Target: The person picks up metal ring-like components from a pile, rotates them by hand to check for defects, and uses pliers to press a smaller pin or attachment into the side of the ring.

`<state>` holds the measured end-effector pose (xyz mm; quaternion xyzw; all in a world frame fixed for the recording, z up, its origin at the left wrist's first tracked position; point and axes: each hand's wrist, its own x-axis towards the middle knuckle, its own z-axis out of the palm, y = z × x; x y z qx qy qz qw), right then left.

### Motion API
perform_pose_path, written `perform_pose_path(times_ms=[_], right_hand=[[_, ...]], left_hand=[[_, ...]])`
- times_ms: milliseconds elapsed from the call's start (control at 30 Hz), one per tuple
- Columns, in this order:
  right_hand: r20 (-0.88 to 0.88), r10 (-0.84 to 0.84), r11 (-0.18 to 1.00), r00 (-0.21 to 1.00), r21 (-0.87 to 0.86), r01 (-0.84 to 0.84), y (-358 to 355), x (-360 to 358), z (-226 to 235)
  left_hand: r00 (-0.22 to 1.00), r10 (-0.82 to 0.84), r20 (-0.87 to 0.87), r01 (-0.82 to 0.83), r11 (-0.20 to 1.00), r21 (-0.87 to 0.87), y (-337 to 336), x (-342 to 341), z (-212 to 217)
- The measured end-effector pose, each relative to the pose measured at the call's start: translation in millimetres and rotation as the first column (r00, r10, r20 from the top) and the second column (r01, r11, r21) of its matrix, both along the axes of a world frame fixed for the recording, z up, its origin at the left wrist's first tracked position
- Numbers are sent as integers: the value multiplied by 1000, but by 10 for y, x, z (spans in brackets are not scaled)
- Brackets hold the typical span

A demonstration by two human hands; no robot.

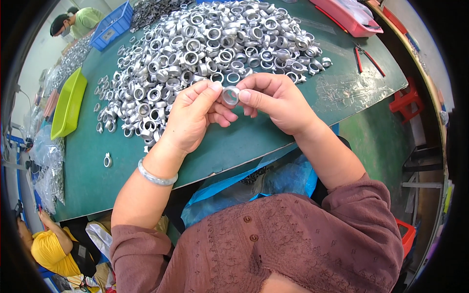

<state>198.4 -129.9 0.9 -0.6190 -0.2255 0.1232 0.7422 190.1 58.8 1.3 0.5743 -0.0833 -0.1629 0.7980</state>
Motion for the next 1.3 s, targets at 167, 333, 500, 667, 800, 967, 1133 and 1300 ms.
perform_pose_path(times_ms=[167, 333, 500, 667, 800, 967, 1133, 1300], right_hand=[[-36, 25, 1000, 999, 1, -25, -4, 12, -8], [-49, 12, 1000, 999, -23, -13, -6, 14, -12], [-58, 6, 999, 998, -32, -8, -1, 14, -17], [-62, 13, 999, 998, -36, -15, -1, 20, -24], [-69, 28, 997, 997, -63, -33, -1, 21, -35], [-52, 20, 994, 998, -109, -26, 5, 14, -32], [-18, -23, 984, 1000, -176, 19, 12, 13, -35], [-24, -60, 978, 998, -200, 54, 13, 5, -22]], left_hand=[[1000, 5, 7, -5, 1000, 29, -2, -9, 16], [1000, 23, 16, -23, 999, 39, -3, -15, 18], [999, 31, 24, -32, 998, 47, -6, -19, 22], [997, 43, 59, -47, 997, 64, -2, -20, 16], [996, 61, 69, -66, 995, 68, -11, -26, 17], [991, 100, 84, -105, 993, 50, -26, -18, -2], [994, 88, 70, -90, 995, 30, -19, -4, -3], [995, 95, 36, -95, 995, -12, -12, 21, -19]])
